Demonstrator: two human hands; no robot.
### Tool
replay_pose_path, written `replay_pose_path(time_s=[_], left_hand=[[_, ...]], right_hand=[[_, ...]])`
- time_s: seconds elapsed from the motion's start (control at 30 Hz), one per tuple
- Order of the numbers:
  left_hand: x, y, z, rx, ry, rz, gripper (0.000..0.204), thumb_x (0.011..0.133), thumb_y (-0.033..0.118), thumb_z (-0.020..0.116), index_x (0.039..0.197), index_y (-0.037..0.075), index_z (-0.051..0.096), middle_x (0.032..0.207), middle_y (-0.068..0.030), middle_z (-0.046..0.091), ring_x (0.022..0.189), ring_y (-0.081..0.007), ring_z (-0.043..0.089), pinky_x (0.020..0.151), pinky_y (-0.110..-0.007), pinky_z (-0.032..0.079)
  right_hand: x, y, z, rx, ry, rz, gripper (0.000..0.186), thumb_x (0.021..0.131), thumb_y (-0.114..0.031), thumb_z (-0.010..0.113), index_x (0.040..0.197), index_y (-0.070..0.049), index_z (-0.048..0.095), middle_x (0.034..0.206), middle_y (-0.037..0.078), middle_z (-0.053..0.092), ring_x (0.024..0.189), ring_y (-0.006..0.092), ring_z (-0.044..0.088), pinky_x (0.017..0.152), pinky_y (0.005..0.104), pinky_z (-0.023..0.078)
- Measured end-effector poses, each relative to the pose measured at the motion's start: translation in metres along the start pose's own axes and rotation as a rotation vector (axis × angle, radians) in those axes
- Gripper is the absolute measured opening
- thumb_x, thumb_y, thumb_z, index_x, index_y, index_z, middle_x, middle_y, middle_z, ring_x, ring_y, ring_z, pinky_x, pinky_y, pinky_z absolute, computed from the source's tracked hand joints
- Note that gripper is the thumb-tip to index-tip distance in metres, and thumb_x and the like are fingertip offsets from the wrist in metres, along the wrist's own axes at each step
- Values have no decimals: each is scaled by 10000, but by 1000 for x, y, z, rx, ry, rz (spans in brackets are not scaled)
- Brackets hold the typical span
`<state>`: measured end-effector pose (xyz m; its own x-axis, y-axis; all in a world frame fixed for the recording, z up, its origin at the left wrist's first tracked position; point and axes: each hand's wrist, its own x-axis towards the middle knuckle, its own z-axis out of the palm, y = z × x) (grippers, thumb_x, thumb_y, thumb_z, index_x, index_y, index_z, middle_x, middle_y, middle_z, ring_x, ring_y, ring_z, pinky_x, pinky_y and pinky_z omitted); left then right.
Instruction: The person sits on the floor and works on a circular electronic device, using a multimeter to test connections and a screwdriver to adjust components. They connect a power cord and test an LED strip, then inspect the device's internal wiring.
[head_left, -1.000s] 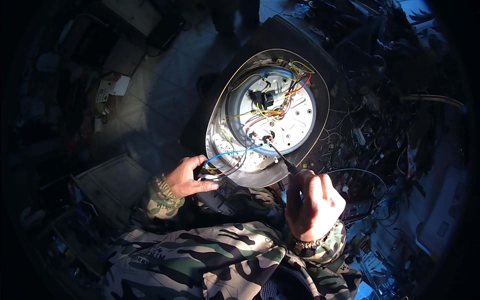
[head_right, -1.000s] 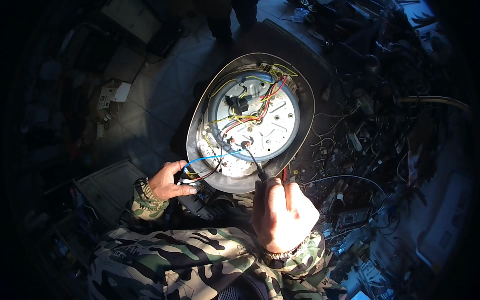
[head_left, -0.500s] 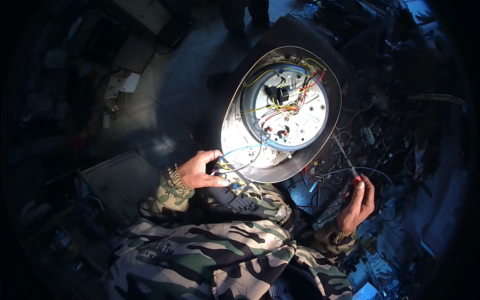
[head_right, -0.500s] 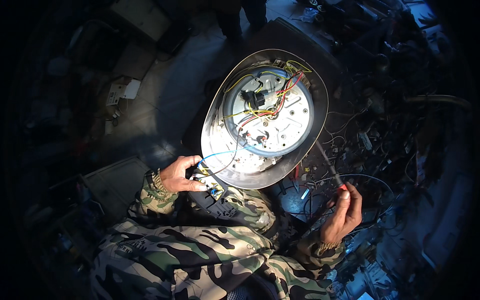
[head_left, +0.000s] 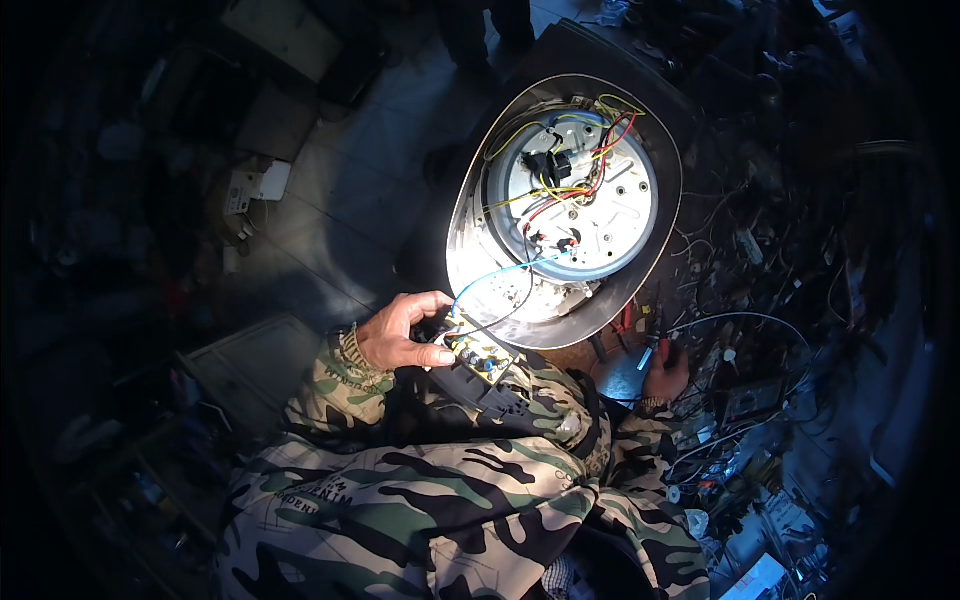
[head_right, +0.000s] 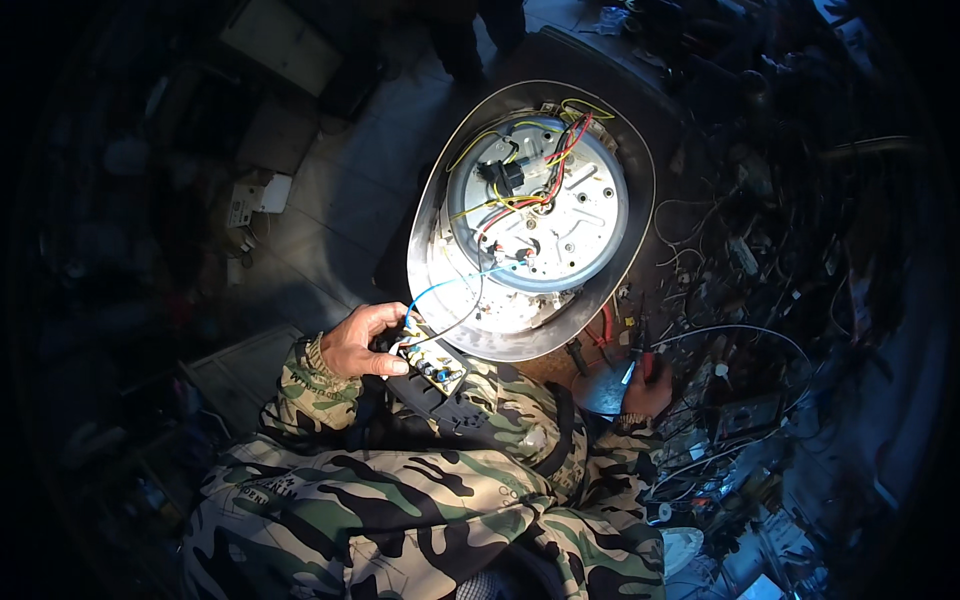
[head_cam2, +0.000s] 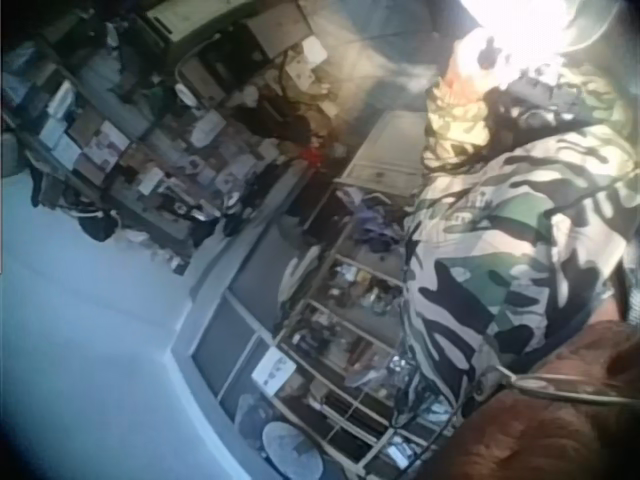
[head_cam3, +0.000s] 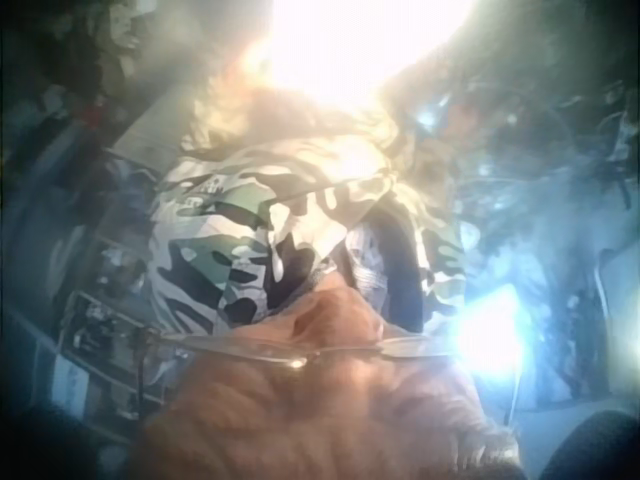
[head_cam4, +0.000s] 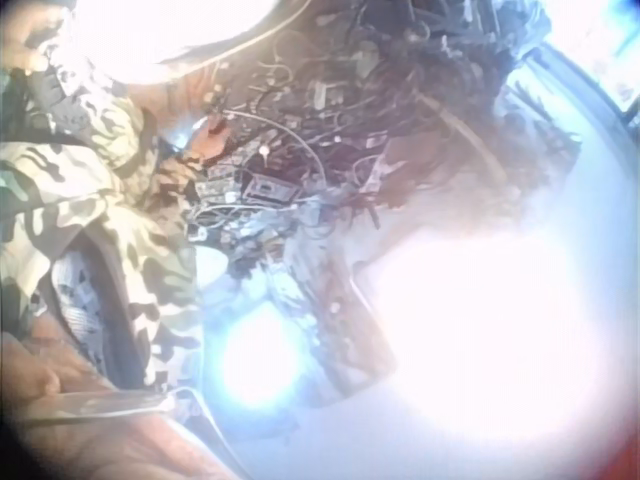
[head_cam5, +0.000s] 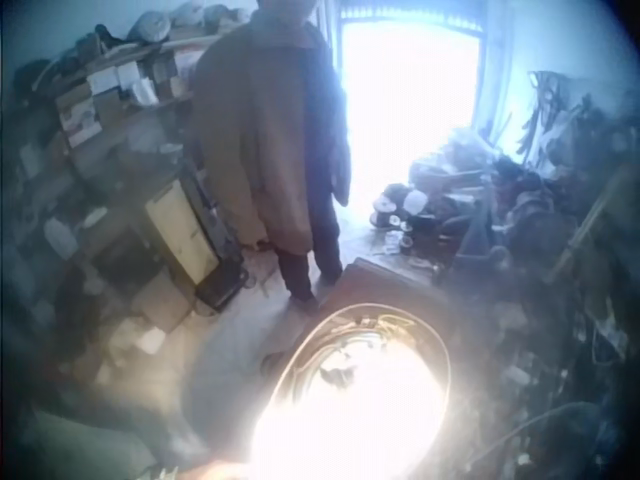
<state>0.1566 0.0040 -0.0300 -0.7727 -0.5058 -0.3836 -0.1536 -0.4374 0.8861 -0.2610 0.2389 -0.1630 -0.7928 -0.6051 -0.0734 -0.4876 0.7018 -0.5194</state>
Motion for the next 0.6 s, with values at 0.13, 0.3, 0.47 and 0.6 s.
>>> replay_pose_path(time_s=[0.13, 0.3, 0.47, 0.6], left_hand=[[-4, 17, 11, -82, 69, -57, 574, 812, 223, 830, 1244, -39, 559, 1067, -60, 656, 998, -106, 581, 885, -274, 472], [4, 24, 37, -176, 131, -50, 577, 848, 241, 805, 1267, -55, 541, 1082, -59, 653, 937, -85, 596, 811, -242, 494], [7, 11, 63, -220, 98, -110, 602, 894, 257, 775, 1332, -63, 513, 1098, -60, 658, 920, -83, 596, 783, -243, 500], [1, 6, 71, -193, 71, -232, 501, 959, 240, 693, 1301, -77, 511, 1179, -101, 634, 1035, -109, 582, 872, -255, 470]], right_hand=[[-7, -18, 8, -156, -35, 16, 408, 842, -227, 740, 1185, -22, 660, 1012, 247, 709, 961, 422, 688, 813, 470, 547], [-21, -68, -17, 261, -250, -43, 317, 936, -172, 667, 1182, 26, 647, 1014, 213, 719, 967, 324, 705, 845, 405, 533], [-66, -145, -59, 671, -636, 26, 303, 1009, -182, 594, 1156, 81, 633, 976, 132, 702, 906, 156, 644, 837, 309, 518], [-98, -169, -81, 904, -819, 2, 436, 1044, -293, 515, 1196, 105, 605, 999, 132, 680, 937, 168, 655, 855, 293, 518]])
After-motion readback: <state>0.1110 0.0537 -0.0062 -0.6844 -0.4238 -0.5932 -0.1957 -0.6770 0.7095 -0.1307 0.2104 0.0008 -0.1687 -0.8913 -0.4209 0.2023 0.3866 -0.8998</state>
